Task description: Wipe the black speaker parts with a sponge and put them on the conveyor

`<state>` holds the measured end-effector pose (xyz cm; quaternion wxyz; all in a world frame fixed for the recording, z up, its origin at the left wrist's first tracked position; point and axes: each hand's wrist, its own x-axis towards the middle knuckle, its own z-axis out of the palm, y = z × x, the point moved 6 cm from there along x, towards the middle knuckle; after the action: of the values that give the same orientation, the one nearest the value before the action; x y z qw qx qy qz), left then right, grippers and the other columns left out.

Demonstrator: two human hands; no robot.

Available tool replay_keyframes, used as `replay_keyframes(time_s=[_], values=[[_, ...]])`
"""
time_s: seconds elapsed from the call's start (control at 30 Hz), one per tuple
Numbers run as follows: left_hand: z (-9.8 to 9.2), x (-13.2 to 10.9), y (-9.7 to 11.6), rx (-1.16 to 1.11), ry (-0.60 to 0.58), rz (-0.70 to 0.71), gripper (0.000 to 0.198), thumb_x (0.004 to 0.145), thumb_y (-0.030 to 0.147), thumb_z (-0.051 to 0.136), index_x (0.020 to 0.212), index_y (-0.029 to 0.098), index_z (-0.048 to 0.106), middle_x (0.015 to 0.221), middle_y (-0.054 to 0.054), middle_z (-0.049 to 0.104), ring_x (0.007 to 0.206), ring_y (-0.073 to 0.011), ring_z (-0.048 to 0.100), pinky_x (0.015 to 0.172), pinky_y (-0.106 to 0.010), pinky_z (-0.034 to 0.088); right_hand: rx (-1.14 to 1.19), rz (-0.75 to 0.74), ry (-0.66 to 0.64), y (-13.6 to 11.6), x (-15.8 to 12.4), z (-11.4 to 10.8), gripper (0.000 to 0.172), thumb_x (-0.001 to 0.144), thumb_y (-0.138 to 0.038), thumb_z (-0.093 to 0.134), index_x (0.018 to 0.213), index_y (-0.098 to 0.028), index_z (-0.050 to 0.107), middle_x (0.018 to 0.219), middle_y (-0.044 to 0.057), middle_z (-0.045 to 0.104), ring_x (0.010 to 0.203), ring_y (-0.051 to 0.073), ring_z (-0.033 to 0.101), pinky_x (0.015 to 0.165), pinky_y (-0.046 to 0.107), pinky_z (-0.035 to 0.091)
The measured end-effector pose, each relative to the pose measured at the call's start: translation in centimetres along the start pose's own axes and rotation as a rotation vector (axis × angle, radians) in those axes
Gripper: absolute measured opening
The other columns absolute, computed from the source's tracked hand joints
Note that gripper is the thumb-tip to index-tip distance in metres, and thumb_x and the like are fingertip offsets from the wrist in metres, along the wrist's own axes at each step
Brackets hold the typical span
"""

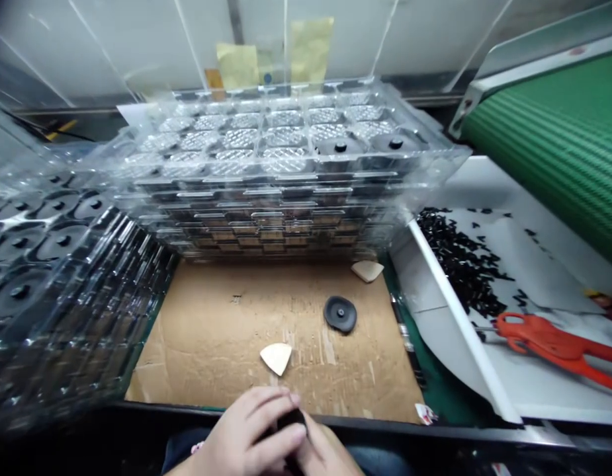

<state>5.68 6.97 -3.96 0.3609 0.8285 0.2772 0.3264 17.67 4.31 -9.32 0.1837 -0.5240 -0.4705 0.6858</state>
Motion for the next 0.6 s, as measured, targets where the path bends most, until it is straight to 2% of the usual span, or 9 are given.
replay_keyframes(time_s=[0.07, 0.13, 0.17, 0.2, 0.27, 0.37, 0.43, 0.53, 0.6], values=[[-1.1, -1.8, -2.9, -0.298, 0.244, -0.355, 0.073, 0.065, 0.024, 0.074, 0.131, 0.031, 0.044, 0.119, -0.015, 0.063, 0.109, -0.0310, 0.058, 0.095, -0.045, 0.044, -0.177, -0.128, 0.111, -1.7, 0.6, -1.2, 0.058, 0.086, -0.061, 0.038, 0.128, -0.023, 0.051, 0.124, 0.010, 0.058, 0.113, 0.025, 0.054, 0.097, 0.039, 0.041], [-1.3, -4.5, -5.6, -0.714, 0.539, -0.768, 0.075, 0.067, 0.035, 0.072, 0.134, 0.028, 0.039, 0.119, -0.014, 0.062, 0.109, -0.0300, 0.059, 0.096, -0.045, 0.044, -0.453, -0.272, 0.301, -3.2, 1.5, -2.6, 0.046, 0.091, -0.047, 0.038, 0.129, -0.024, 0.048, 0.116, 0.010, 0.061, 0.091, 0.019, 0.065, 0.082, 0.033, 0.052], [-1.0, -5.5, -6.4, -0.939, 0.653, -0.917, 0.072, 0.071, 0.041, 0.067, 0.134, 0.027, 0.037, 0.118, -0.014, 0.063, 0.108, -0.0294, 0.059, 0.095, -0.044, 0.044, -0.578, -0.326, 0.394, -3.7, 2.0, -3.1, 0.043, 0.091, -0.042, 0.039, 0.130, -0.024, 0.047, 0.112, 0.010, 0.061, 0.081, 0.017, 0.066, 0.072, 0.030, 0.055], [-0.8, -6.1, -6.6, -1.157, 0.739, -0.999, 0.066, 0.075, 0.046, 0.061, 0.133, 0.026, 0.038, 0.116, -0.013, 0.064, 0.107, -0.0288, 0.060, 0.094, -0.042, 0.045, -0.680, -0.370, 0.472, -3.9, 2.6, -3.3, 0.041, 0.091, -0.038, 0.041, 0.129, -0.024, 0.048, 0.109, 0.009, 0.060, 0.074, 0.016, 0.066, 0.065, 0.028, 0.056], [-1.0, -6.1, -6.7, -1.483, 0.862, -1.014, 0.052, 0.079, 0.048, 0.054, 0.125, 0.024, 0.050, 0.112, -0.011, 0.067, 0.106, -0.0279, 0.061, 0.091, -0.037, 0.048, -0.794, -0.434, 0.551, -3.7, 3.8, -2.9, 0.037, 0.089, -0.035, 0.046, 0.123, -0.022, 0.053, 0.108, 0.011, 0.058, 0.075, 0.019, 0.065, 0.061, 0.031, 0.055], [-2.3, -5.4, -6.4, -1.688, 0.923, -0.918, 0.037, 0.076, 0.044, 0.060, 0.105, 0.022, 0.066, 0.111, -0.008, 0.069, 0.107, -0.0283, 0.060, 0.088, -0.031, 0.050, -0.801, -0.529, 0.515, -3.0, 5.0, -1.2, 0.028, 0.088, -0.030, 0.047, 0.110, -0.020, 0.062, 0.110, 0.013, 0.058, 0.089, 0.024, 0.062, 0.072, 0.038, 0.053], [-2.8, -5.0, -6.2, -1.735, 0.912, -0.898, 0.036, 0.072, 0.042, 0.064, 0.101, 0.021, 0.069, 0.113, -0.008, 0.068, 0.108, -0.0291, 0.060, 0.090, -0.031, 0.050, -0.792, -0.593, 0.466, -3.2, 5.0, -0.1, 0.026, 0.089, -0.026, 0.046, 0.108, -0.021, 0.063, 0.099, 0.010, 0.064, 0.083, 0.022, 0.061, 0.072, 0.038, 0.050], [-3.2, -4.7, -5.8, -1.713, 0.934, -0.911, 0.034, 0.074, 0.037, 0.065, 0.102, 0.019, 0.068, 0.113, -0.010, 0.067, 0.109, -0.0289, 0.059, 0.094, -0.033, 0.048, -0.760, -0.629, 0.398, -4.8, 4.8, 0.2, 0.023, 0.088, -0.026, 0.049, 0.104, -0.023, 0.065, 0.073, 0.003, 0.065, 0.063, 0.018, 0.057, 0.061, 0.033, 0.047], [-3.4, -4.3, -5.5, -1.654, 0.959, -0.920, 0.034, 0.075, 0.035, 0.064, 0.105, 0.018, 0.066, 0.114, -0.011, 0.067, 0.108, -0.0290, 0.059, 0.095, -0.036, 0.047, -0.721, -0.600, 0.408, -6.9, 4.7, -0.2, 0.021, 0.088, -0.027, 0.049, 0.103, -0.023, 0.063, 0.073, 0.002, 0.065, 0.065, 0.017, 0.058, 0.059, 0.030, 0.047]])
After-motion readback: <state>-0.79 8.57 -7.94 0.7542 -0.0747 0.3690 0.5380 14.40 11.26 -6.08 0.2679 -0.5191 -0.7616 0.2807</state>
